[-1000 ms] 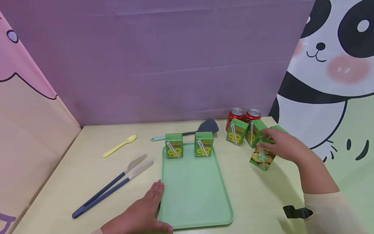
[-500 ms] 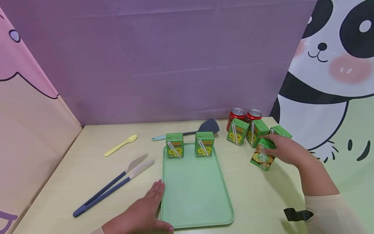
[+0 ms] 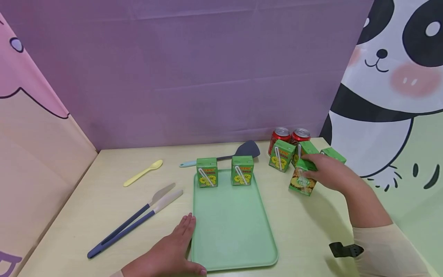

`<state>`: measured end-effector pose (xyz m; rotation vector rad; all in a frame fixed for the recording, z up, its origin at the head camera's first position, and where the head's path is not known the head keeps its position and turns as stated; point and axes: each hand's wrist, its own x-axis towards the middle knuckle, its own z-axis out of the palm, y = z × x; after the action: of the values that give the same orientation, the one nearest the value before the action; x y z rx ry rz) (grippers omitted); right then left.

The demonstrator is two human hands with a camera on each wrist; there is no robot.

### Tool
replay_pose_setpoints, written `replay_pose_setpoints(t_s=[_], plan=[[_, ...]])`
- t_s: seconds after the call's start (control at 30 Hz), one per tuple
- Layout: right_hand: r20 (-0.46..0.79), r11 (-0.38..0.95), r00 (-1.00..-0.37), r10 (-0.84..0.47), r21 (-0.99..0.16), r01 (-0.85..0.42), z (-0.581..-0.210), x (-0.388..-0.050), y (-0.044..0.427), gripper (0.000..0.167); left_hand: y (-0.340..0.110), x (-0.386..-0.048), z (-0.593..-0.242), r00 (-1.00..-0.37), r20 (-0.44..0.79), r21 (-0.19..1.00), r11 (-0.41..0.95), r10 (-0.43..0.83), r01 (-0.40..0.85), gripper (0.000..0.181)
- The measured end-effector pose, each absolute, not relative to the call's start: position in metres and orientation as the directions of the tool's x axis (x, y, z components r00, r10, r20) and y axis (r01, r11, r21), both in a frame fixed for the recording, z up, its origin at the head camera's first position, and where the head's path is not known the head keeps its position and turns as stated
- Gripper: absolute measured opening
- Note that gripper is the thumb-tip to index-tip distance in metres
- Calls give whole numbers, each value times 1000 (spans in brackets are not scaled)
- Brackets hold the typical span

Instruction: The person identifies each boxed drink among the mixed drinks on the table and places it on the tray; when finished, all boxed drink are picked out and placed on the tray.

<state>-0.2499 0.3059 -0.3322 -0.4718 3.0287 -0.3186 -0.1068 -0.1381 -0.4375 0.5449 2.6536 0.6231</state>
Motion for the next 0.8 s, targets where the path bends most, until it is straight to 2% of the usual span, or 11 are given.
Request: replay_pose_setpoints(t_s=[0.3,0.8], plan=[[-14,910,-934,-357,-232,-344,-319,-245,263,57,-138,-107,-439,-857,-268,476,834,441,280,135],[14,810,-847,-532,-283,-513,-315,-234,184,49,-138,-108,-438,-856,-278,480,835,436,269,135]])
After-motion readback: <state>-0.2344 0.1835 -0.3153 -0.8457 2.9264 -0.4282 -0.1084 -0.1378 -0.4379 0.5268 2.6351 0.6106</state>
